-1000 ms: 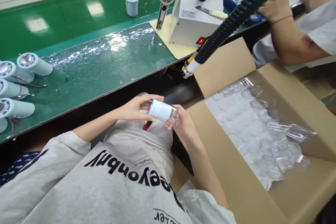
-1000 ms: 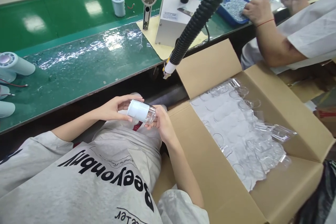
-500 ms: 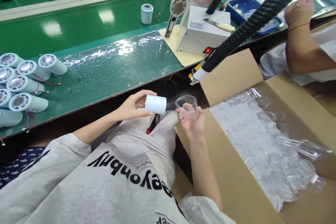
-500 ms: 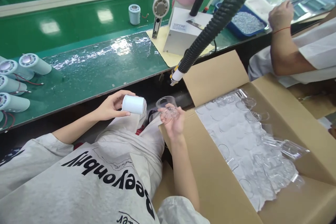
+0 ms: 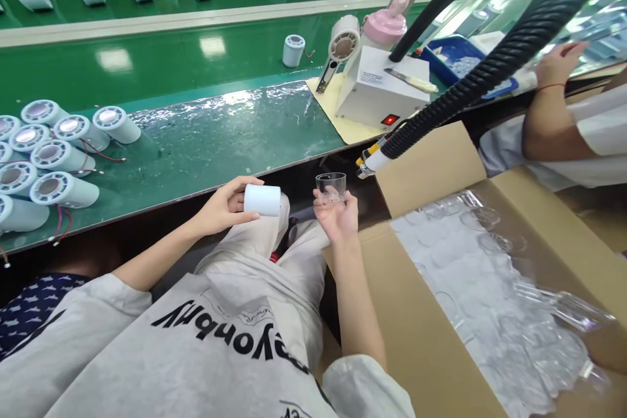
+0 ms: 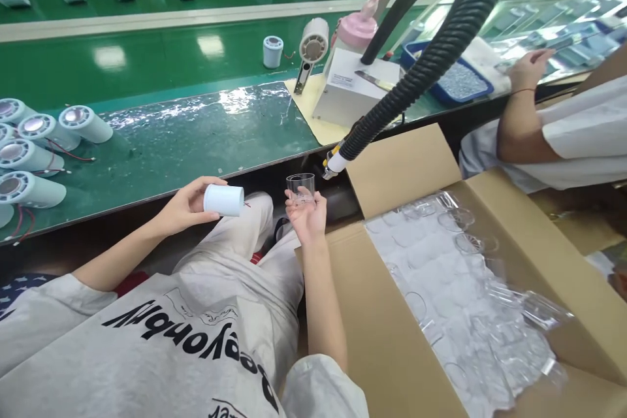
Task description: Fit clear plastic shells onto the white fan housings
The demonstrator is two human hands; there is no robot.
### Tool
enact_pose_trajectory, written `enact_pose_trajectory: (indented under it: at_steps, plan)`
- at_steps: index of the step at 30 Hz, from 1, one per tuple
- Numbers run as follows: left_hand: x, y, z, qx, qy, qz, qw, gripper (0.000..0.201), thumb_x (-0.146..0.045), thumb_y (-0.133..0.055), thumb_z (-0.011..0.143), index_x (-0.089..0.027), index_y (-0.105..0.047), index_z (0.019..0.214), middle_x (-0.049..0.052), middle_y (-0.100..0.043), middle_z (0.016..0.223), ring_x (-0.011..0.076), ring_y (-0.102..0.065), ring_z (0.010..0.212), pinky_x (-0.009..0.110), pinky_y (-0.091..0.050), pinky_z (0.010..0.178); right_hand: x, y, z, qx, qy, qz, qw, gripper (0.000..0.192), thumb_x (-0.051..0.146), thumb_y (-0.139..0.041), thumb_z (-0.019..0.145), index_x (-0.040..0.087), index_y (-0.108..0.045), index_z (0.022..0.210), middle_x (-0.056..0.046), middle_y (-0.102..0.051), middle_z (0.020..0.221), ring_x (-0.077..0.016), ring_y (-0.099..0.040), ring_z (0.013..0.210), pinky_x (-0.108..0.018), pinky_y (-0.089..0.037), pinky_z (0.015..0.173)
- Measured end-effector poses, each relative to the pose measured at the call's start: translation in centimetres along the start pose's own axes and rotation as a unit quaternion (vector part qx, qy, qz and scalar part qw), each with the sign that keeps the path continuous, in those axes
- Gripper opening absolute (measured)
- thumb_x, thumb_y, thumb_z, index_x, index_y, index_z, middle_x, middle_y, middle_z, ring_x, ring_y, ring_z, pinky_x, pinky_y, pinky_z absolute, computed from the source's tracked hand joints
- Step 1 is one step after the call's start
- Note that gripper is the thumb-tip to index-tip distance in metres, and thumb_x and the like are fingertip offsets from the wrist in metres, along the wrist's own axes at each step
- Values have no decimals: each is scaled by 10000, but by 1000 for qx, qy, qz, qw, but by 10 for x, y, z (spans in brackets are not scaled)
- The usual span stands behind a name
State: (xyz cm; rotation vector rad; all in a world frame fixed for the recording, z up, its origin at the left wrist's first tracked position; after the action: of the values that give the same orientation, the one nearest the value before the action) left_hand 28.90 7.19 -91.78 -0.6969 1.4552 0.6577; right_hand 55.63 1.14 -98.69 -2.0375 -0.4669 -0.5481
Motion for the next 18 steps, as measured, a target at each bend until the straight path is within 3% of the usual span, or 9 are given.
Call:
enact_pose_trajectory:
  at_steps: [3,9,18]
  plan:
    - [7,5,1,-21,0,-13,1000,553,-347,-898,713,-207,-622,1172,70,-657,1122,183,-659,955,289,-576,839,-7,-1,-34,5,8,-1,1000,295,488,-617,910,199,-632,849,-100,-761,897,-148,-693,652,-225,-582,557]
    - [18,1,3,-49,18,-45,998,550,-327,-930,659,-200,-630,1102,56,-622,1115,151,-606,917,247,-532,807,-7,-22,-95,98,53,-46,993,458,584,-878,734,224,-639,884,-41,-784,981,-152,-777,759,-201,-631,681]
    - [11,-3,-4,-44,4,-26,999,560,-337,-927,658,-203,-601,1094,50,-609,1089,156,-606,903,265,-540,797,-5,-41,-117,113,51,-90,988,458,629,-847,752,232,-639,844,-11,-774,973,-149,-778,736,-212,-639,659]
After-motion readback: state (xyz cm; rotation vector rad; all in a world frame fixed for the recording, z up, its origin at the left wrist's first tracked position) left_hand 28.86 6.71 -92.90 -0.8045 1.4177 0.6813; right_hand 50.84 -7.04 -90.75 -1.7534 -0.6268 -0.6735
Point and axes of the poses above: each hand's wrist, its own z-axis towards the middle knuckle, its own y-axis out of the back of the hand, x = y × z, the point moved 2 cm from there along z, towards the middle knuckle
